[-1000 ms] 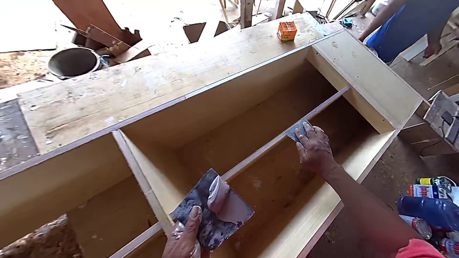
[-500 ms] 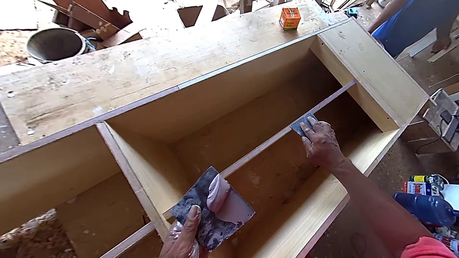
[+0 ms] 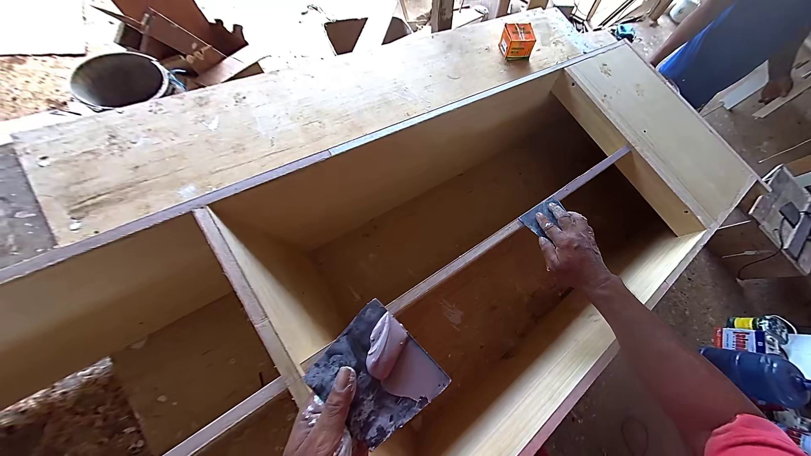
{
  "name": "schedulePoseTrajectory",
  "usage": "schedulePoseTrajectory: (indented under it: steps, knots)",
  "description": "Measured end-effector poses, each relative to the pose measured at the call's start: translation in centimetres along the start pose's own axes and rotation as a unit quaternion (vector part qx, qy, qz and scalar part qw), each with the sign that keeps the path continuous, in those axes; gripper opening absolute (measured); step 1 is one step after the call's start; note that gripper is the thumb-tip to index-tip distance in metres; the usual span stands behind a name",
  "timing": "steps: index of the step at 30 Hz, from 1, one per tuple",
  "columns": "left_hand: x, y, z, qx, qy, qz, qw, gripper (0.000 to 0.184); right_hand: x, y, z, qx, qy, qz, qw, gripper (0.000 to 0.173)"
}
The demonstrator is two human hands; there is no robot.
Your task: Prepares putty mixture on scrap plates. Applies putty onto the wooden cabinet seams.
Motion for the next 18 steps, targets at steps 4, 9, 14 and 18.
schedulePoseTrajectory:
  steps: [4,9,14,18]
  knots:
    - [0.2,0.3,0.5,0.004,0.006,-0.001,1.0,0.023,1.4,0.6,1.5,0.021,-0.041,-0.009,0.999,0.045]
    - [0.2,0.5,0.5,-0.007,0.014,-0.006,1.0,0.022,2.5,-2.2,2.5,-0.006,0.019,-0.002,1.0,0.048]
    - [0.3,0.2,0.1,-0.001,0.0,0.002,1.0,0.022,1.5,-5.1,0.4,-0.009,0.01,0.0,1.0,0.05]
    - [0.5,0.1,0.3,0.008,0.005,0.006,1.0,0.022,2.1,-4.9,0.5,-0.001,-0.022,0.003,1.0,0.049]
Point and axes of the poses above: each hand's wrist, its own x-axis away from the middle knuckle, its own z-axis out of the back of the hand, y = z × x, the point moved 6 cm from there along -x, towards the middle knuckle, and after that the axes turned 11 degrees about y, right-handed, at the moved point
